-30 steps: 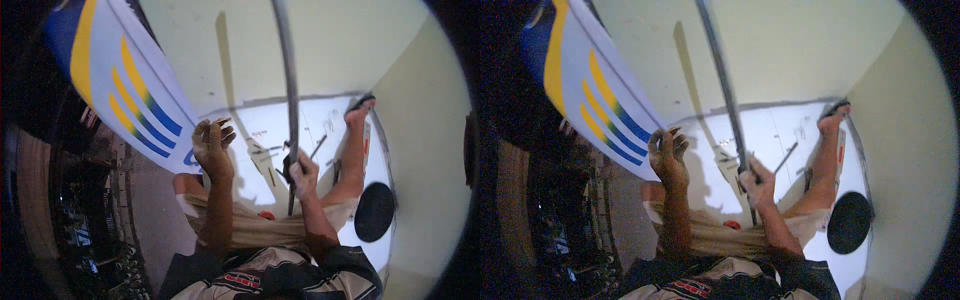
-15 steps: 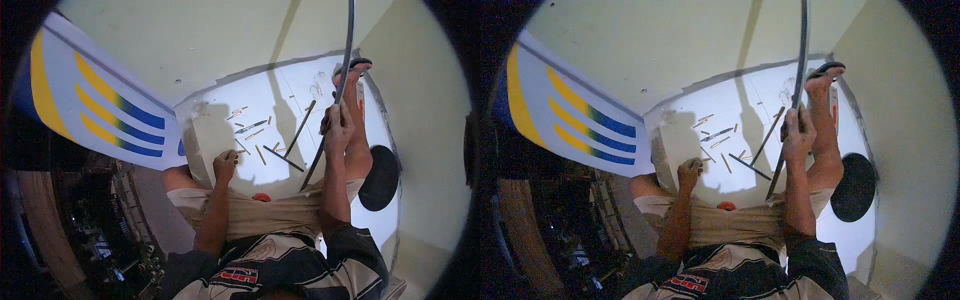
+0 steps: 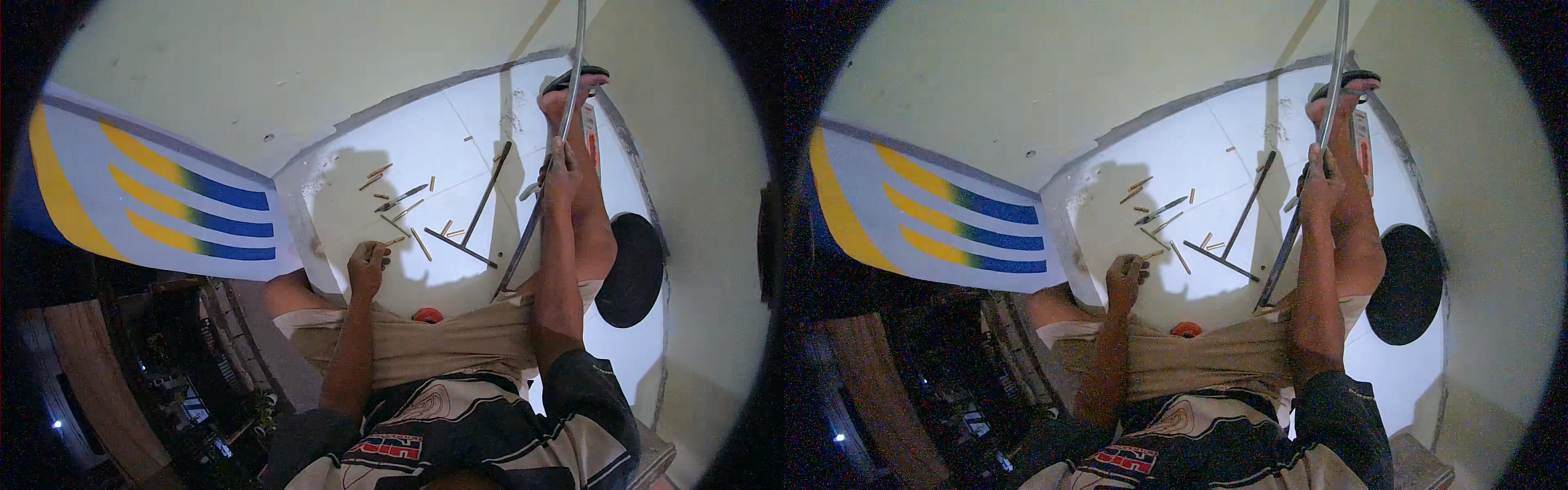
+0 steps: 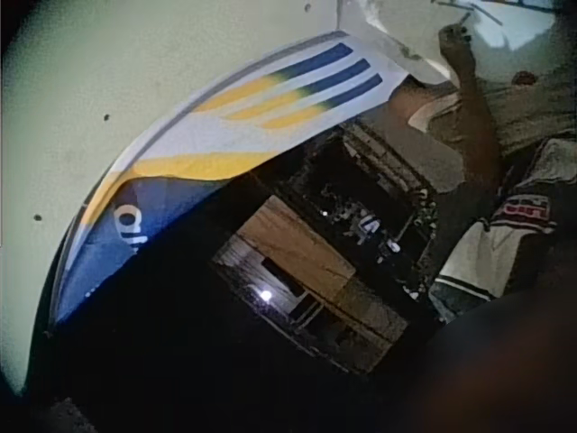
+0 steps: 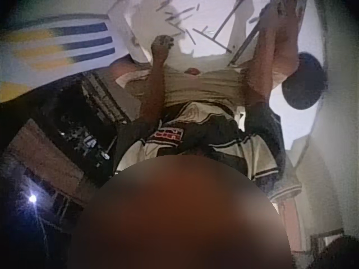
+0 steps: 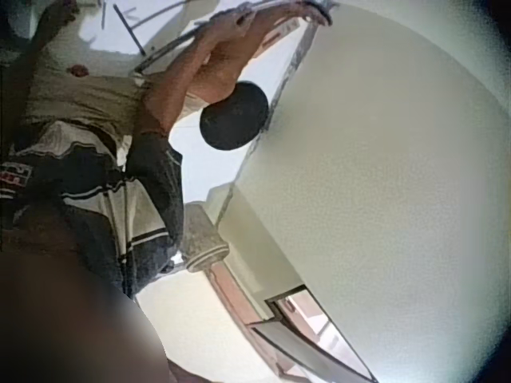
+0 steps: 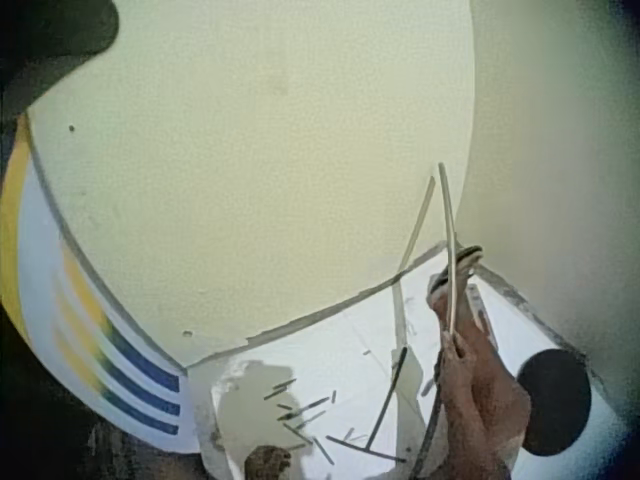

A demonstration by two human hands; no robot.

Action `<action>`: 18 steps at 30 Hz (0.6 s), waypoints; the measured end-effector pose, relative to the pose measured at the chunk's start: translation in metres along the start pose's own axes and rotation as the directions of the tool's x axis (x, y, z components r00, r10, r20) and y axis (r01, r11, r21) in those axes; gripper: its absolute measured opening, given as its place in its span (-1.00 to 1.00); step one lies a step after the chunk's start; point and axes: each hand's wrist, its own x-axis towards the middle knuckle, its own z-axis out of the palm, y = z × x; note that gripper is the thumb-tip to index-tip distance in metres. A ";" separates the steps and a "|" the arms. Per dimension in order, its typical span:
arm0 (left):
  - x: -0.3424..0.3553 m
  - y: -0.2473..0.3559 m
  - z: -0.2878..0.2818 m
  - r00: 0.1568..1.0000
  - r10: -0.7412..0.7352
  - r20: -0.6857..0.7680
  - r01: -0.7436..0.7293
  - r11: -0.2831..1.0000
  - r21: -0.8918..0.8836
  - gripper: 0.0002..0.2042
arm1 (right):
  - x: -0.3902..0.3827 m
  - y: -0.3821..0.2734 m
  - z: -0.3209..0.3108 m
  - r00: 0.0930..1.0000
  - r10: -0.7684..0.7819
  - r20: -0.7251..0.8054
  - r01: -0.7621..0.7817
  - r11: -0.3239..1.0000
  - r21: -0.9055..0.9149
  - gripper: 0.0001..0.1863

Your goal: Marking and preparing aluminum profile segments for assembly using a square and a pencil.

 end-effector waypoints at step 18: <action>-0.004 0.003 -0.001 0.993 0.105 -0.044 -0.096 0.981 0.167 -0.78 | 0.036 0.085 -0.008 0.999 -0.034 -0.006 0.033 0.996 -0.085 -0.71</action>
